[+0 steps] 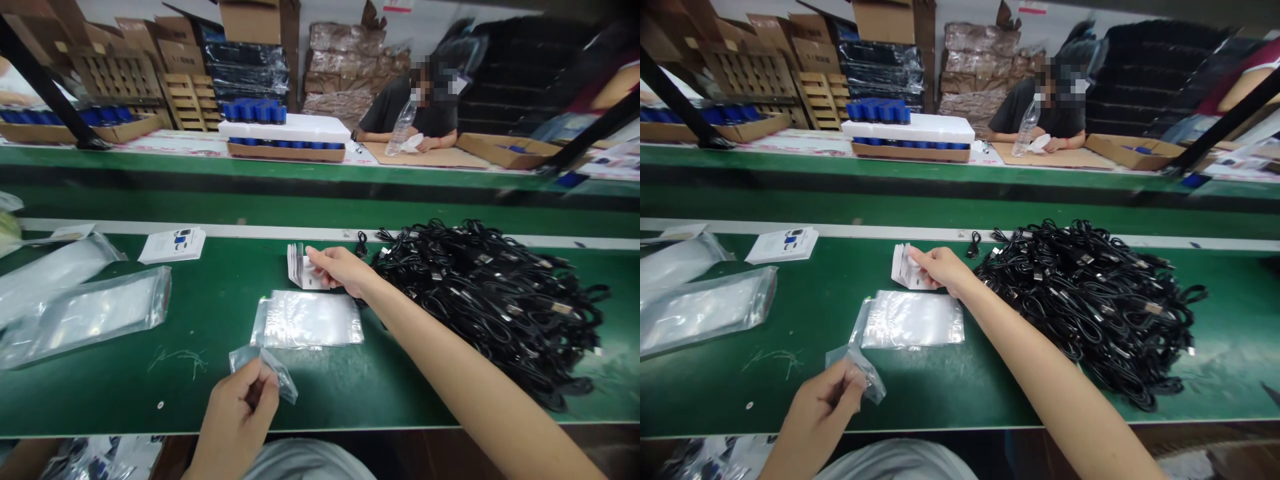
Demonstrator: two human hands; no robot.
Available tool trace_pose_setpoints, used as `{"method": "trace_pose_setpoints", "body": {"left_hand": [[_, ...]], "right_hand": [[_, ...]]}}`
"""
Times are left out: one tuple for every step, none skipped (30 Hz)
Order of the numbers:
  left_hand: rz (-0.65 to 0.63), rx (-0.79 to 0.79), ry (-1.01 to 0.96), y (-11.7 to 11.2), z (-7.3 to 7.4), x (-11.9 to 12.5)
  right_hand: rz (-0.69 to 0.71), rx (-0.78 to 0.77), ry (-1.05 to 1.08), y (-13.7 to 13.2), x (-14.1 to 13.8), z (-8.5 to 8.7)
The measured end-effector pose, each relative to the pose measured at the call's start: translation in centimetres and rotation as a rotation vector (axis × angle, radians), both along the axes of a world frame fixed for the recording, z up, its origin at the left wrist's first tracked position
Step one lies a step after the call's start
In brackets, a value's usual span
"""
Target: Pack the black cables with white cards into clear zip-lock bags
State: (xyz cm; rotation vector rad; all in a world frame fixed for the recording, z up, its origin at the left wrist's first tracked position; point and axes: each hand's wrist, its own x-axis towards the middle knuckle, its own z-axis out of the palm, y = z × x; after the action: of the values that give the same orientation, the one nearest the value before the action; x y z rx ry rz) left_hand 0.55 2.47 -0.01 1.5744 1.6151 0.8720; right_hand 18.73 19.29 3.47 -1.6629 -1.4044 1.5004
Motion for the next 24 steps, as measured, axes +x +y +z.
{"method": "trace_pose_setpoints", "body": {"left_hand": [[0.001, 0.001, 0.0, 0.0, 0.0, 0.0], [0.003, 0.002, 0.0, 0.0, 0.0, 0.0], [0.004, 0.003, 0.001, 0.0, 0.0, 0.0], [0.006, 0.005, 0.001, 0.0, 0.0, 0.0], [0.008, 0.007, 0.001, 0.0, -0.1, 0.0], [0.009, 0.01, 0.001, 0.0, -0.1, 0.0], [0.011, 0.014, 0.001, 0.0, -0.2, 0.0], [0.012, 0.018, 0.0, 0.0, -0.2, 0.0], [0.013, 0.021, 0.0, 0.0, -0.3, 0.0], [0.013, 0.024, 0.0, 0.0, -0.4, 0.0], [0.013, 0.026, 0.0, -0.1, -0.4, 0.0], [0.013, 0.028, 0.0, -0.1, -0.4, 0.0], [0.013, 0.03, 0.001, 0.0, -0.4, -0.1], [0.012, 0.032, 0.001, 0.0, -0.4, -0.1], [0.011, 0.035, 0.002, 0.0, -0.4, -0.1], [0.009, 0.037, 0.002, 0.0, -0.4, -0.1], [0.007, 0.04, 0.003, 0.0, -0.4, -0.1], [0.006, 0.042, 0.005, 0.0, -0.4, -0.2], [0.005, 0.043, 0.008, 0.0, -0.4, -0.2], [0.007, 0.043, 0.005, 0.0, -0.4, -0.3], [0.012, 0.04, -0.008, 0.0, -0.4, -0.3], [0.025, 0.031, -0.035, 0.0, -0.4, -0.3], [0.046, 0.012, -0.077, 0.1, -0.3, -0.3], [0.076, -0.015, -0.13, 0.1, -0.2, -0.3]], "right_hand": [[0.002, 0.004, 0.005, 0.1, -0.3, 0.1], [0.01, 0.003, 0.011, 0.2, -0.6, 0.3], [0.021, -0.002, 0.016, 0.3, -0.8, 0.3], [0.033, -0.009, 0.019, 0.3, -1.0, 0.4], [0.043, -0.017, 0.02, 0.4, -1.2, 0.3], [0.048, -0.023, 0.019, 0.4, -1.2, 0.2], [0.05, -0.027, 0.018, 0.5, -1.2, 0.1], [0.05, -0.03, 0.016, 0.5, -1.2, 0.0], [0.05, -0.032, 0.014, 0.5, -1.1, -0.2], [0.05, -0.032, 0.015, 0.5, -0.9, -0.4], [0.049, -0.032, 0.016, 0.5, -0.8, -0.5], [0.048, -0.031, 0.019, 0.4, -0.7, -0.7], [0.045, -0.03, 0.02, 0.4, -0.5, -0.8], [0.042, -0.027, 0.022, 0.4, -0.4, -0.9], [0.038, -0.024, 0.023, 0.4, -0.4, -1.0], [0.036, -0.02, 0.023, 0.4, -0.3, -1.1], [0.035, -0.016, 0.023, 0.4, -0.2, -1.1], [0.035, -0.011, 0.022, 0.4, -0.2, -1.1], [0.034, -0.003, 0.019, 0.4, -0.1, -1.1], [0.03, 0.01, 0.016, 0.3, 0.0, -0.9], [0.024, 0.031, 0.011, 0.0, 0.1, -0.7], [0.016, 0.061, 0.005, -0.4, 0.3, -0.3], [0.009, 0.1, 0.0, -1.1, 0.5, 0.2], [0.005, 0.144, -0.005, -2.1, 0.8, 0.8]]}}
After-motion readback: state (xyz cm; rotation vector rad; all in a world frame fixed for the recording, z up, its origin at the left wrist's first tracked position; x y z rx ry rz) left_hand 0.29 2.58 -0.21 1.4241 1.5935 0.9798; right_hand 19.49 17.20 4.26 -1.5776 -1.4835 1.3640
